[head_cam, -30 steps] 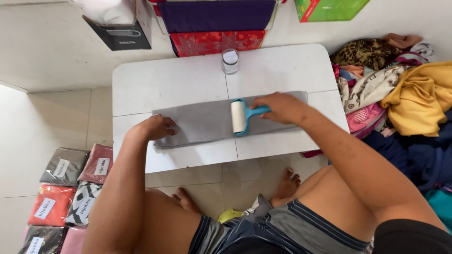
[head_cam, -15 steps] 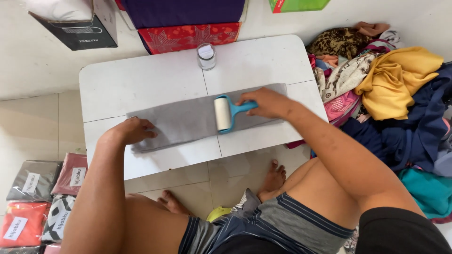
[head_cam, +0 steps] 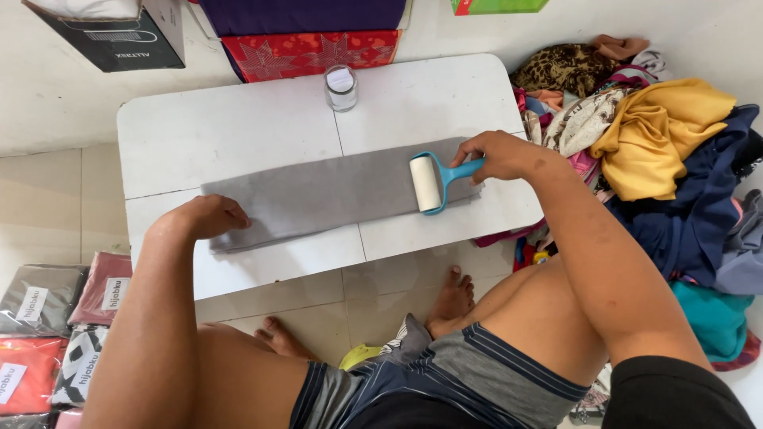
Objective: Folding a grey hijab and cleaning it with a lint roller on a small table.
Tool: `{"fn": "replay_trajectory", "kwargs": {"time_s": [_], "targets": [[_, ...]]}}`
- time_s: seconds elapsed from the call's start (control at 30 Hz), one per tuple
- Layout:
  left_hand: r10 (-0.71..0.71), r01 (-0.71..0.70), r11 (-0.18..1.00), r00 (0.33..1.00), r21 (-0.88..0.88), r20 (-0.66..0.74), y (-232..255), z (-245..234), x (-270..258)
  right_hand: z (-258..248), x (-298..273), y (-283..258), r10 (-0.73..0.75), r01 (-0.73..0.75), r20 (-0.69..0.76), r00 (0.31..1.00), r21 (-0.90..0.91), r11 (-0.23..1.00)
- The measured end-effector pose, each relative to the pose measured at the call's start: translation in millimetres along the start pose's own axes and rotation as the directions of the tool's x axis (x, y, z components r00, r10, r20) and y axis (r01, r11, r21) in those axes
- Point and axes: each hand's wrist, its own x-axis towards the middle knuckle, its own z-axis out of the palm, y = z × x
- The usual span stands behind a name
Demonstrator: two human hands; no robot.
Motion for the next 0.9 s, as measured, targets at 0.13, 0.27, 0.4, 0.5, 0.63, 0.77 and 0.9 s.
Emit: {"fn": "replay_trajectory", "kwargs": {"time_s": [0.13, 0.27, 0.4, 0.5, 0.63, 0.77, 0.9], "targets": [[-0.016, 0.016, 1.0, 0.999, 0.0, 0.028, 3.6, -1.3, -10.0, -18.3, 7.8, 57.4, 0.019, -0.013, 0.087, 0.996, -0.067, 0.998], [-0.046, 0.042, 0.998, 0.997, 0.056, 0.06, 3.1, -1.1, -18.6, -38.1, -7.3, 77.8, 0.158, -0.147, 0.056, 0.986, -0.159, 0.976], [-0.069, 0.06, 0.994, 0.994, 0.094, 0.09, -1.6, -2.1, -23.1, -50.7, -42.6, 15.0, 0.244, -0.24, -0.001, 0.97, -0.18, 0.954], [-0.029, 0.016, 0.993, 0.994, 0.114, 0.108, -6.2, -3.1, -26.3, -37.8, -44.3, -29.2, 0.023, -0.026, -0.021, 1.0, -0.172, 0.985], [-0.02, 0.016, 0.999, 0.996, 0.044, 0.084, 1.8, -14.9, -56.9, 1.4, -37.1, -91.1, -0.207, 0.204, 0.002, 0.978, -0.177, 0.963], [0.029, -0.047, 0.997, 0.963, 0.062, 0.267, 2.0, -28.0, -74.9, 26.4, -21.5, -138.6, -0.27, 0.274, 0.063, 0.961, -0.374, 0.886], [0.001, 0.003, 1.0, 0.985, -0.019, 0.171, -35.0, 4.4, -20.9, 45.1, -10.8, -179.0, -0.367, 0.356, 0.096, 0.925, -0.552, 0.754]]}}
